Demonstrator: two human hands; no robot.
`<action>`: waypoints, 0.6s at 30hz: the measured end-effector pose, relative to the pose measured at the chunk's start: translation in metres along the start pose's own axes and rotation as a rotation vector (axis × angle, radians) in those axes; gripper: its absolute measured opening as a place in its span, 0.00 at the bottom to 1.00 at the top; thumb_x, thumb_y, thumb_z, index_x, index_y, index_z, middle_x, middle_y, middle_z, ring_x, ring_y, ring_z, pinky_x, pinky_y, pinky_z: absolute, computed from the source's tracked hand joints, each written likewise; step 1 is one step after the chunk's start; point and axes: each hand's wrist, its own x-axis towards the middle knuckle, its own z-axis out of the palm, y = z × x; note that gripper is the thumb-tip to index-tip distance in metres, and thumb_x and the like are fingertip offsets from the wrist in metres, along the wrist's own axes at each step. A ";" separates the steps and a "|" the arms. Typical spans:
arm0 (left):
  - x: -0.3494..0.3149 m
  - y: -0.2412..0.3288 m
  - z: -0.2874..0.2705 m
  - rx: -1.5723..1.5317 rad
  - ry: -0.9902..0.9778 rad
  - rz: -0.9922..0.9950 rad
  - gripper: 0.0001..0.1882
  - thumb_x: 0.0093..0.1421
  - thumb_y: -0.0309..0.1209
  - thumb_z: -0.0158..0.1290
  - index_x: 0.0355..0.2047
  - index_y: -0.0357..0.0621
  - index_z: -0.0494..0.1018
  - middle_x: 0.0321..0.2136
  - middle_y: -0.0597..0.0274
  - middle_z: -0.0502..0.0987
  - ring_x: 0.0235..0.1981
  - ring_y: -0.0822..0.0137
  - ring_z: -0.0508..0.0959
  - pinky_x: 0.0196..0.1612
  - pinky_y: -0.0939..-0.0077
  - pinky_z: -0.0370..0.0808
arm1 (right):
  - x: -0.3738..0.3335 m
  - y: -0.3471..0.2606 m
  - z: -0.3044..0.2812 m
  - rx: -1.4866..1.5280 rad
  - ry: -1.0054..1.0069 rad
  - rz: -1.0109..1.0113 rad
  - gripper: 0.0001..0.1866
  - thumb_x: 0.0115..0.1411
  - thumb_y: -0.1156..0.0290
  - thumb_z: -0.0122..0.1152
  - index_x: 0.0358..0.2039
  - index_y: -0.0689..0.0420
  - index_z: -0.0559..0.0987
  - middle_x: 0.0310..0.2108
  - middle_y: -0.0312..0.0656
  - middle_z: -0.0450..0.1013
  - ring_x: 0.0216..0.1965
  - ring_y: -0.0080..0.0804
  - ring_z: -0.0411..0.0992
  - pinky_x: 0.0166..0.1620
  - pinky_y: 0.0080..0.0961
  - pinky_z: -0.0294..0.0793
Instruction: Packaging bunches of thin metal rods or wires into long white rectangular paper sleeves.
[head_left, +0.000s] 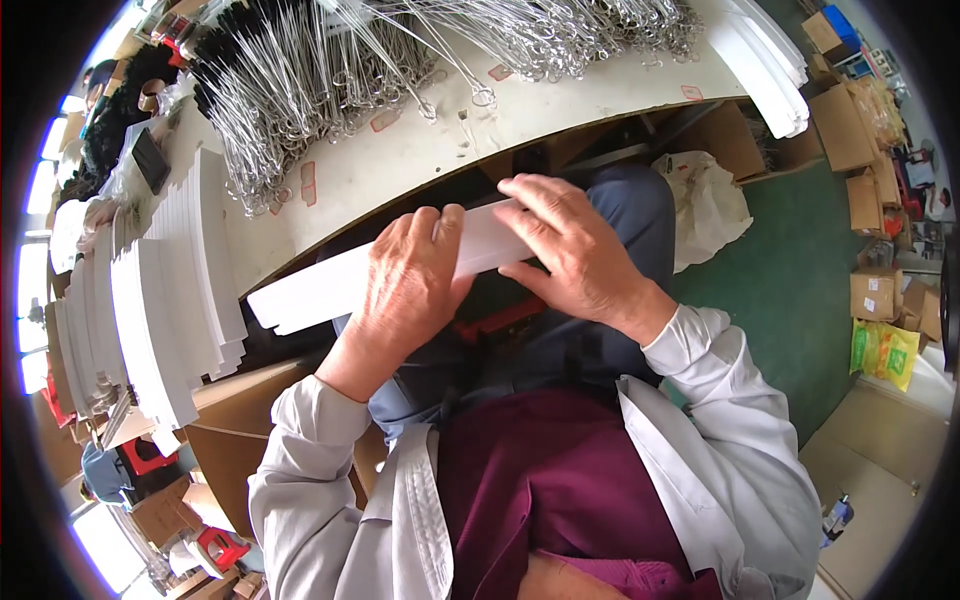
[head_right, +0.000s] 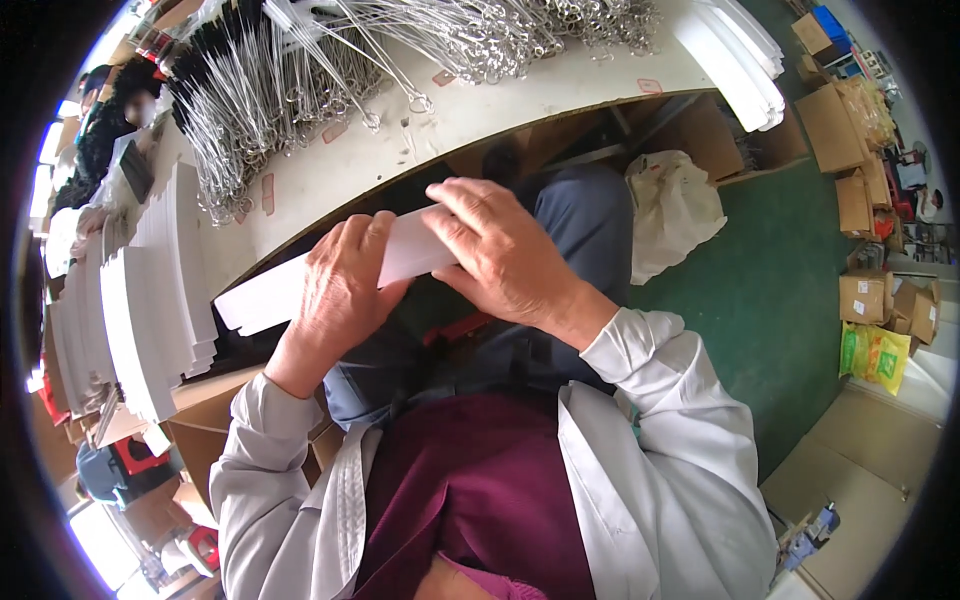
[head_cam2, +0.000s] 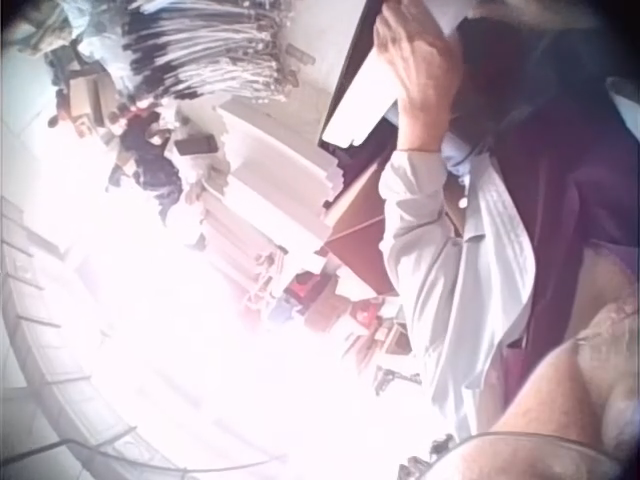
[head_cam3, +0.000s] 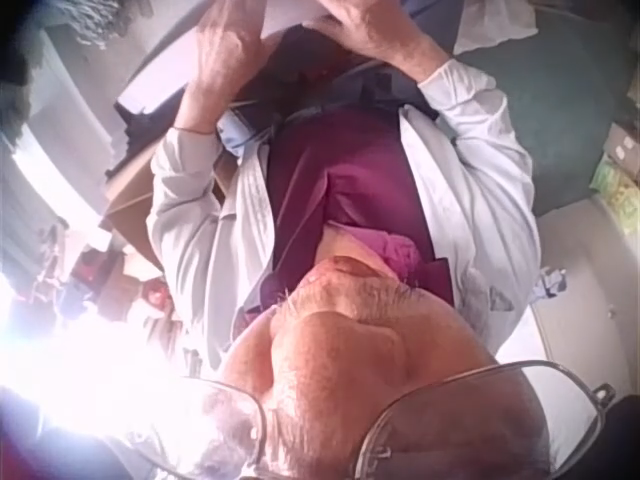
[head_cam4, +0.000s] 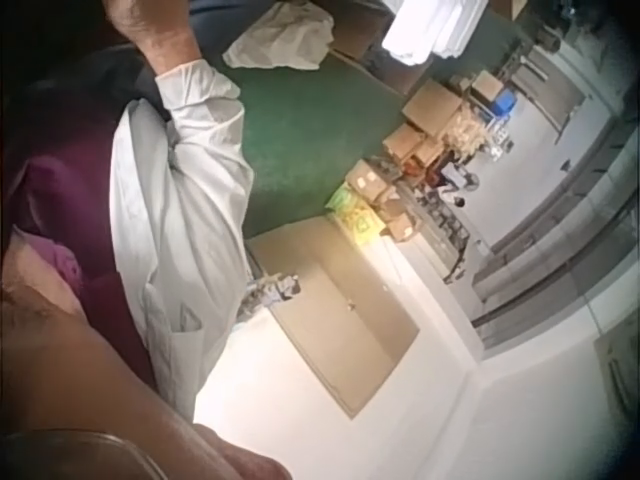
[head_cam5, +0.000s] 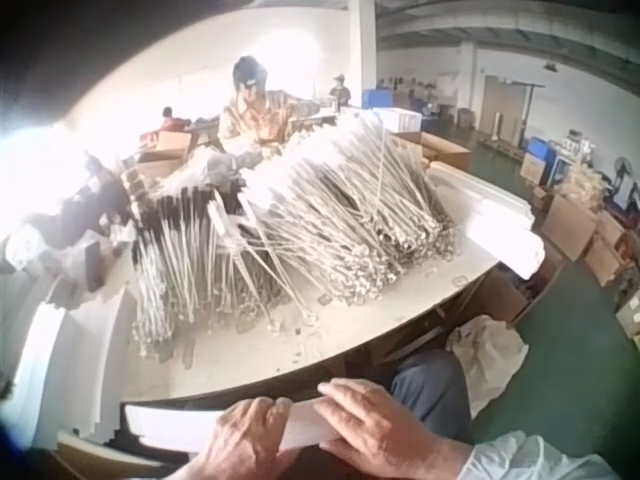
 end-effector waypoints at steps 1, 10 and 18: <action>-0.003 -0.004 0.002 0.041 0.033 -0.015 0.36 0.45 0.28 0.69 0.55 0.35 0.69 0.42 0.50 0.75 0.43 0.48 0.78 0.47 0.56 0.76 | 0.001 -0.001 -0.001 -0.013 0.073 0.054 0.29 0.51 0.71 0.72 0.54 0.64 0.76 0.53 0.49 0.72 0.57 0.48 0.70 0.62 0.41 0.70; -0.011 -0.004 0.011 0.082 0.075 -0.038 0.36 0.46 0.29 0.68 0.55 0.35 0.68 0.44 0.48 0.76 0.44 0.47 0.79 0.49 0.56 0.77 | -0.010 -0.010 0.020 -0.008 0.076 0.278 0.28 0.57 0.69 0.72 0.56 0.65 0.75 0.41 0.47 0.74 0.41 0.46 0.75 0.46 0.37 0.76; -0.014 -0.008 0.020 0.169 0.166 0.027 0.33 0.46 0.26 0.66 0.53 0.32 0.68 0.40 0.50 0.74 0.39 0.53 0.78 0.45 0.61 0.77 | -0.009 -0.025 0.042 0.303 0.137 0.461 0.25 0.57 0.73 0.73 0.53 0.65 0.75 0.38 0.45 0.77 0.32 0.30 0.77 0.37 0.25 0.79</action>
